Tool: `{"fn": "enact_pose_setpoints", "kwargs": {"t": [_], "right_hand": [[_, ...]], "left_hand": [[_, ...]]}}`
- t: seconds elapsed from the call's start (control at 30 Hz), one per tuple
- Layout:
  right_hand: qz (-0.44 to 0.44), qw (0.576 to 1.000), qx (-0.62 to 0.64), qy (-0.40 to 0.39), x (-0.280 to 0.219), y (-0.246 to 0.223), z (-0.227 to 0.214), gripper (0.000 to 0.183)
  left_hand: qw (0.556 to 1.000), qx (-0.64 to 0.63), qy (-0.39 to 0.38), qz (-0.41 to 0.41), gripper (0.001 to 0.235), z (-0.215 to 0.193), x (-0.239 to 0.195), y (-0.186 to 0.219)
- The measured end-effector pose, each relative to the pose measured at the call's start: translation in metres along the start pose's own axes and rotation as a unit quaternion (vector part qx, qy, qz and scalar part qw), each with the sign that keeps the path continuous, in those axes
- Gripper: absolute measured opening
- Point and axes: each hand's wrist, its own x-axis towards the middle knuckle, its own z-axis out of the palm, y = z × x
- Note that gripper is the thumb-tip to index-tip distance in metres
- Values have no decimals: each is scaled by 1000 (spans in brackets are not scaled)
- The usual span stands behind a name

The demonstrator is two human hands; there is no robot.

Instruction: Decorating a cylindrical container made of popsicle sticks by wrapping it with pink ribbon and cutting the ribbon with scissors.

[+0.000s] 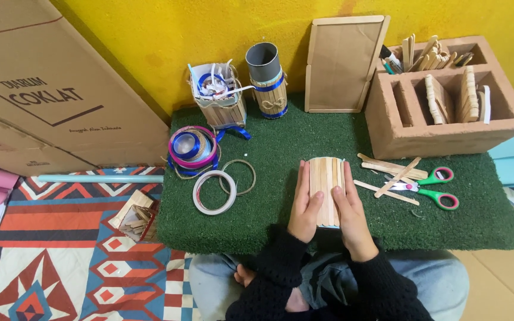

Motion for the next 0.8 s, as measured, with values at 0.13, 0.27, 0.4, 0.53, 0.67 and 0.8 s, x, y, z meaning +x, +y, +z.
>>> {"fn": "enact_pose_setpoints", "kwargs": {"t": [0.13, 0.27, 0.4, 0.53, 0.67, 0.8], "right_hand": [[-1, 1000, 13, 0, 0, -5, 0, 64], [-10, 1000, -19, -18, 1, 4, -15, 63], [-16, 999, -41, -7, -9, -6, 3, 60], [-22, 999, -30, -1, -6, 6, 3, 57], [-1, 1000, 0, -1, -2, 16, -12, 59], [0, 1000, -8, -5, -10, 11, -1, 56]], "left_hand": [[1000, 1, 1, 4, 71, -3, -1, -4], [999, -36, -4, -7, 72, -11, -2, 3], [999, -21, -6, 26, 68, -2, -5, 13], [999, -24, -4, 32, 68, -6, -7, 13], [999, -37, -2, 11, 73, -17, -12, 1], [990, -135, 6, -26, 76, -9, -19, -3]]}}
